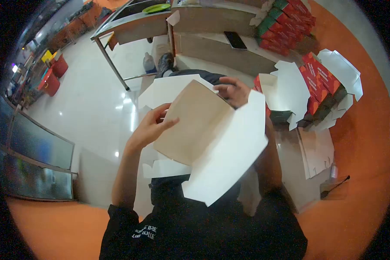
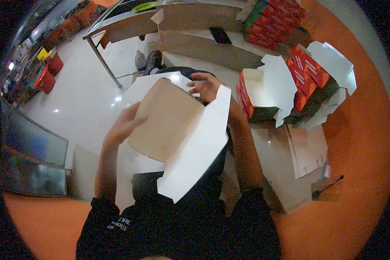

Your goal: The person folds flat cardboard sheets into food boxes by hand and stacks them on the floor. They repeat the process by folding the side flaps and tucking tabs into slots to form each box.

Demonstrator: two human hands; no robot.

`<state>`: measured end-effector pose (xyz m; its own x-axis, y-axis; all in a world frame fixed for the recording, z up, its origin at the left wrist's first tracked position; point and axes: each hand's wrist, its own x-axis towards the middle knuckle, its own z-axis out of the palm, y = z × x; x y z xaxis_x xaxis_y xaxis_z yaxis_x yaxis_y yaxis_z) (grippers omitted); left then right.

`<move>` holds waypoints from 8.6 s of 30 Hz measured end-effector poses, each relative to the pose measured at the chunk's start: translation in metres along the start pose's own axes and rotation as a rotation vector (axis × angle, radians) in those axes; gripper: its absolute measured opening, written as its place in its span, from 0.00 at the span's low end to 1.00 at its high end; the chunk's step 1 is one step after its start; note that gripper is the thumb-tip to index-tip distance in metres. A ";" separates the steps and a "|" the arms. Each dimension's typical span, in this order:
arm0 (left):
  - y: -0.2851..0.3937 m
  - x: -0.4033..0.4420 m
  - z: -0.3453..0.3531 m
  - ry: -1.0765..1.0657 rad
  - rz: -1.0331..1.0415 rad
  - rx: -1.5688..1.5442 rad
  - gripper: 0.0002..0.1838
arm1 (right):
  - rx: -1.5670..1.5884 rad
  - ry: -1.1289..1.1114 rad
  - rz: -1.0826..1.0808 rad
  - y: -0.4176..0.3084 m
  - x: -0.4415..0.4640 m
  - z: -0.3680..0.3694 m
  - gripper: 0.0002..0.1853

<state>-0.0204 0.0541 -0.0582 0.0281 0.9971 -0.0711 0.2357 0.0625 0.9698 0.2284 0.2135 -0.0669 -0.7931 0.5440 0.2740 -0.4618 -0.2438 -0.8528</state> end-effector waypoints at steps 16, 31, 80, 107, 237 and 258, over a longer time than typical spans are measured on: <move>-0.025 0.013 0.054 0.388 0.235 -0.768 0.30 | -1.288 0.400 -0.466 0.062 -0.034 0.114 0.22; -0.042 -0.047 0.018 0.521 0.148 -0.361 0.18 | -1.976 0.796 -0.355 -0.067 -0.106 -0.006 0.15; -0.091 -0.083 0.021 0.608 0.035 0.028 0.14 | -0.827 0.753 0.186 0.117 -0.096 0.032 0.17; 0.019 0.028 0.025 0.223 0.258 -0.185 0.20 | -1.062 0.490 -0.181 0.034 0.000 0.095 0.16; 0.001 0.241 -0.111 0.409 -0.007 -0.697 0.14 | -0.979 0.248 -0.547 0.060 0.174 -0.050 0.25; -0.013 0.242 -0.081 0.007 -0.056 -0.481 0.19 | -1.297 0.406 -0.348 0.053 0.178 -0.063 0.24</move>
<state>-0.0957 0.2983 -0.0687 0.0209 0.9918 -0.1258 -0.2394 0.1272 0.9626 0.0879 0.3483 -0.0912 -0.4436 0.6678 0.5978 0.2593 0.7341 -0.6276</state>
